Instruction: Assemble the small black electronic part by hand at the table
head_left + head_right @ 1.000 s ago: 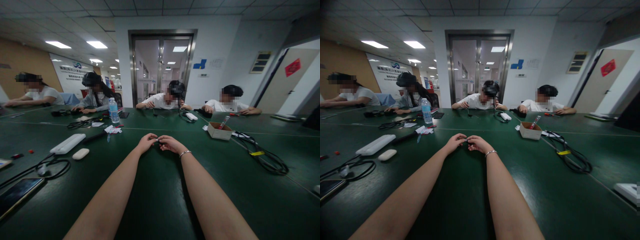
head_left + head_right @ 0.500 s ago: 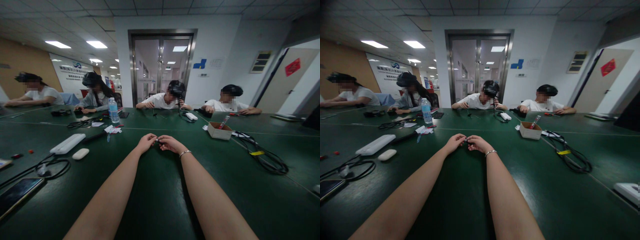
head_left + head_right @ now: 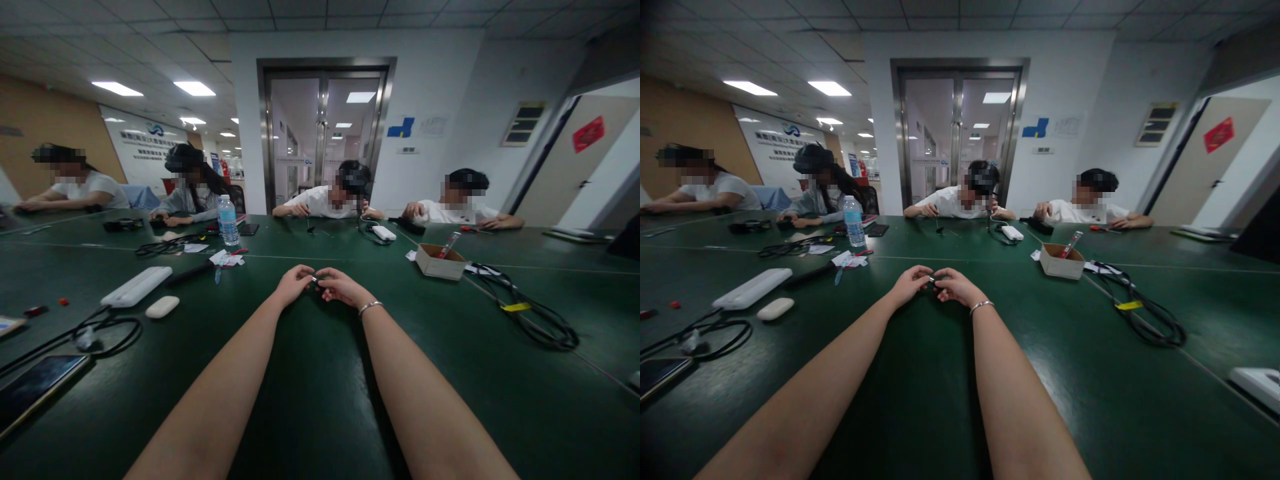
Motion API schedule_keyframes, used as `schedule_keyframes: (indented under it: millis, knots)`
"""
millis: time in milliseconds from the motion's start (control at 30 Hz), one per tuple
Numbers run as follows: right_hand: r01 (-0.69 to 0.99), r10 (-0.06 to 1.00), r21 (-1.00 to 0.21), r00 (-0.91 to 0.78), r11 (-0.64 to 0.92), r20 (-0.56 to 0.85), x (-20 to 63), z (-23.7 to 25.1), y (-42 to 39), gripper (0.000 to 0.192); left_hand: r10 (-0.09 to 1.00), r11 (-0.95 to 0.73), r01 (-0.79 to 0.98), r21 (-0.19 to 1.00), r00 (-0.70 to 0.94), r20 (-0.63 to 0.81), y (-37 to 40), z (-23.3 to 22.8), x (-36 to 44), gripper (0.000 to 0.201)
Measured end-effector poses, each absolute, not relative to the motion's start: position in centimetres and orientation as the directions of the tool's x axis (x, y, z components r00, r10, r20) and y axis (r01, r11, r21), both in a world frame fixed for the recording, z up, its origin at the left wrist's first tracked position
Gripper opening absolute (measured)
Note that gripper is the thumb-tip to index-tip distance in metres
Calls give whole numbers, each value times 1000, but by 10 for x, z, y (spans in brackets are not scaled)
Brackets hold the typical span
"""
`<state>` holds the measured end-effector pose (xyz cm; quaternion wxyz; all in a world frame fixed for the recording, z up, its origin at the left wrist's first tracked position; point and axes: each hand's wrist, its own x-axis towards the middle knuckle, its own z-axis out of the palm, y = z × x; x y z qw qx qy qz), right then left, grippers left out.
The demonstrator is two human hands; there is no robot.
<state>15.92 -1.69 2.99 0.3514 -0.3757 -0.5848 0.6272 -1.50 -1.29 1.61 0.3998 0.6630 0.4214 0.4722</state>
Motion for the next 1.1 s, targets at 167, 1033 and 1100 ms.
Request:
schedule_keyframes:
  millis: [167, 1033, 1100]
  knots:
    - [99, 925, -990, -376, 105, 60, 148, 24, -16, 36, 941, -317, 137, 939, 166, 293, -12, 18, -8, 26]
    - [-31, 868, -991, -480, 131, 130, 109, 19, -152, 42, 964, -88, 59, 994, 255, 70, -163, 30, -30, 30]
    - [29, 861, -984, -490, 174, 138, 102, 18, -155, 43, 974, -75, 78, 994, 221, 56, -171, 29, -35, 32]
